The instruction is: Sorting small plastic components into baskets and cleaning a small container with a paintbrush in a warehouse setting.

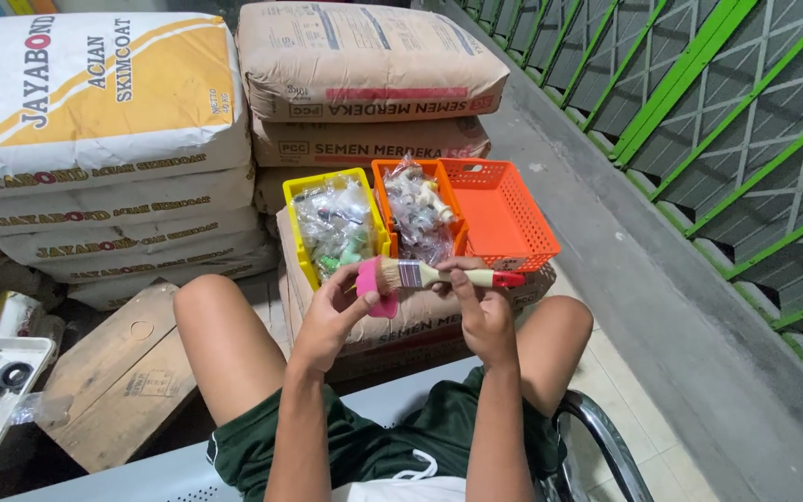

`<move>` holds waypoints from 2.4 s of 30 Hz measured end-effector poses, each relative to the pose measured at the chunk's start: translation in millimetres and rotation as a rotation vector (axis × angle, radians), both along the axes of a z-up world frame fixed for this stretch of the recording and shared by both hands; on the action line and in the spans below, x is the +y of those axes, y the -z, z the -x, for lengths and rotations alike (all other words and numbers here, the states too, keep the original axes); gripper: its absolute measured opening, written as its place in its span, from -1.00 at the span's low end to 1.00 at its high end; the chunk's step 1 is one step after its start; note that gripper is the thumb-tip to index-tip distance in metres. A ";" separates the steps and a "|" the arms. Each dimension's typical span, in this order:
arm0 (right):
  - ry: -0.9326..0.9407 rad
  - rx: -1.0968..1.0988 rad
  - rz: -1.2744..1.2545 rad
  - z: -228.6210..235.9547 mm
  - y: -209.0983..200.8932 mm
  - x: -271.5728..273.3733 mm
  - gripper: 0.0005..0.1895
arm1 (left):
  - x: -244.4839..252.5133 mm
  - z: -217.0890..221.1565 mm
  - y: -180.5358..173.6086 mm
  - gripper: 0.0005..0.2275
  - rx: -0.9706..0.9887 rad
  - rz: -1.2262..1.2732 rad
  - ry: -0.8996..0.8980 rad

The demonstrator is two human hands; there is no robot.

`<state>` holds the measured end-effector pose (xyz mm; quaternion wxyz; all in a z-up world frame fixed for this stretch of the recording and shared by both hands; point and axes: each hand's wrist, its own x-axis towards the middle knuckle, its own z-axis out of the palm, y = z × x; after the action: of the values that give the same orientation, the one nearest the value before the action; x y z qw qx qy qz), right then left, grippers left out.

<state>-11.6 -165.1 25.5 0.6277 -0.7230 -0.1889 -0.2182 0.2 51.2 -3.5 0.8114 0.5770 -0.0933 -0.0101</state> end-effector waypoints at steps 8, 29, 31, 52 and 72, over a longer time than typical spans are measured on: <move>-0.011 0.004 0.067 -3.4 11.2 1.5 -0.74 | -10.7 -5.0 14.8 -0.39 0.110 0.142 -0.079; 0.094 -0.067 -0.193 -4.6 30.7 -7.7 -0.71 | -20.7 -12.6 38.9 -0.30 -0.151 -0.123 -0.196; 0.089 -0.067 -0.191 -2.0 30.5 -8.8 -0.71 | -22.7 -12.0 36.4 -0.22 -0.226 -0.286 -0.286; 0.111 -0.092 -0.056 5.6 0.7 -1.0 -0.75 | -25.8 -17.4 30.1 -0.18 -0.352 -0.500 -0.329; 0.081 -0.082 0.097 4.5 1.4 -7.5 -0.76 | -31.4 -11.3 29.2 -0.28 0.000 0.059 -0.043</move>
<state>-16.1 -172.7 24.1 0.5743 -0.7500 -0.1954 -0.2636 11.5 19.8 -32.8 0.8280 0.5547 -0.0810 0.0099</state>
